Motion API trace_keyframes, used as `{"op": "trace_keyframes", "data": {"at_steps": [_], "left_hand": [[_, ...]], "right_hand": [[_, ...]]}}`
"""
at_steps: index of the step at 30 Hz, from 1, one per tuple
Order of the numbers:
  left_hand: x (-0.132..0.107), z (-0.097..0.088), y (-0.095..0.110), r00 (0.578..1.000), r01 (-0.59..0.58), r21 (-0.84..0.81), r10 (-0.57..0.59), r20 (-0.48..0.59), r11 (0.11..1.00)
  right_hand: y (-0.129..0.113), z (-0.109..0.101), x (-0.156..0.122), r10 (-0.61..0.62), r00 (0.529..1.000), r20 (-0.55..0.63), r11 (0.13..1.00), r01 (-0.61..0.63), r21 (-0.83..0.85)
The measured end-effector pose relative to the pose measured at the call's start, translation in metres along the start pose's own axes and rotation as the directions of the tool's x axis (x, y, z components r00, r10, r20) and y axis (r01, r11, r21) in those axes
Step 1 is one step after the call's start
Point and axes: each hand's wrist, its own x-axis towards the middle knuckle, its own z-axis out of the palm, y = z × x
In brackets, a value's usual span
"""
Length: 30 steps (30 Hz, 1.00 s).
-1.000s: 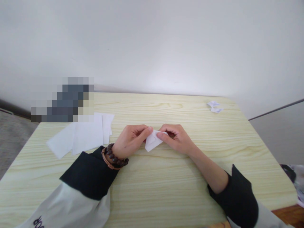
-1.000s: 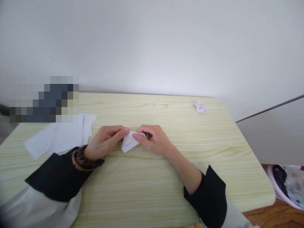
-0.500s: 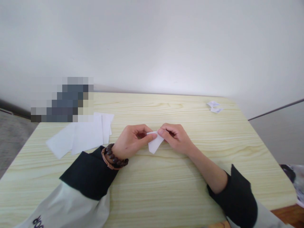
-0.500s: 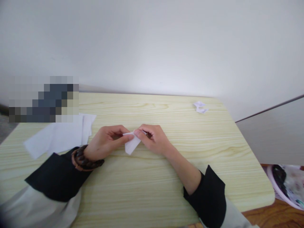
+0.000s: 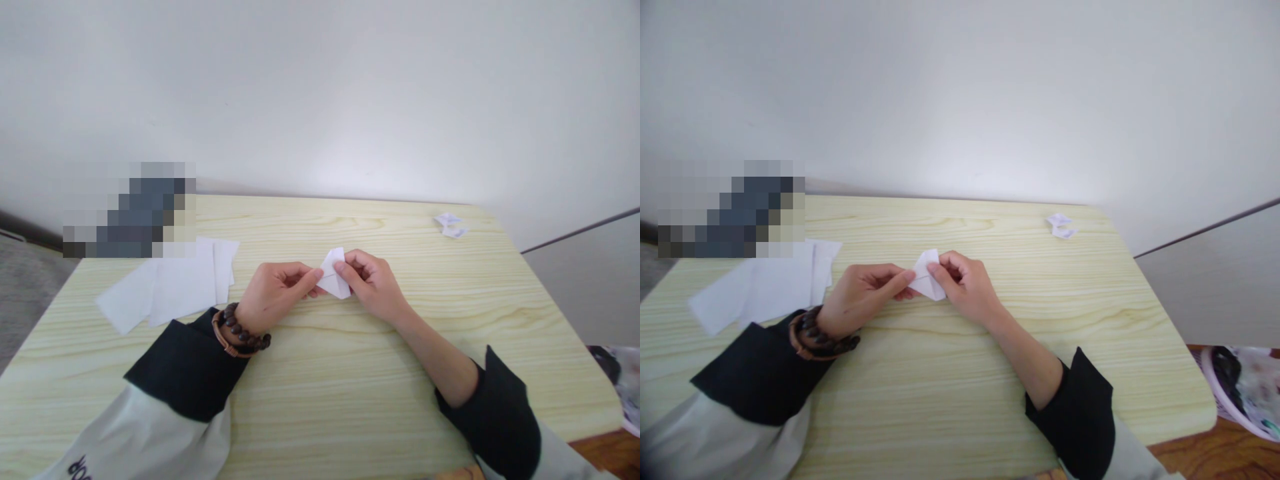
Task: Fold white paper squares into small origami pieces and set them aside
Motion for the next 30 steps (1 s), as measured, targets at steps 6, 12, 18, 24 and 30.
{"op": "trace_keyframes", "data": {"at_steps": [6,12,18,24,30], "left_hand": [[0.000,0.000,-0.003,1.000,0.007,-0.012,-0.007,-0.026,1.000],[0.001,0.000,-0.005,0.997,0.010,-0.037,-0.007,0.075,0.999],[0.000,0.000,-0.003,0.997,0.050,-0.093,-0.044,0.070,0.994],[0.001,0.001,0.000,0.995,0.049,-0.103,-0.057,-0.084,0.994],[0.001,0.001,-0.001,0.995,0.074,-0.139,-0.082,-0.053,0.988]], "right_hand": [[-0.003,-0.001,-0.001,0.003,0.996,0.090,1.000,-0.002,-0.014],[-0.007,-0.002,-0.002,-0.049,0.995,0.091,0.986,0.063,-0.156],[-0.006,-0.004,-0.001,-0.046,0.992,0.115,0.987,0.063,-0.150],[0.002,-0.004,0.000,-0.043,0.995,0.094,0.998,0.046,-0.030],[0.002,-0.002,-0.002,-0.051,0.994,0.093,0.998,0.048,0.041]]}}
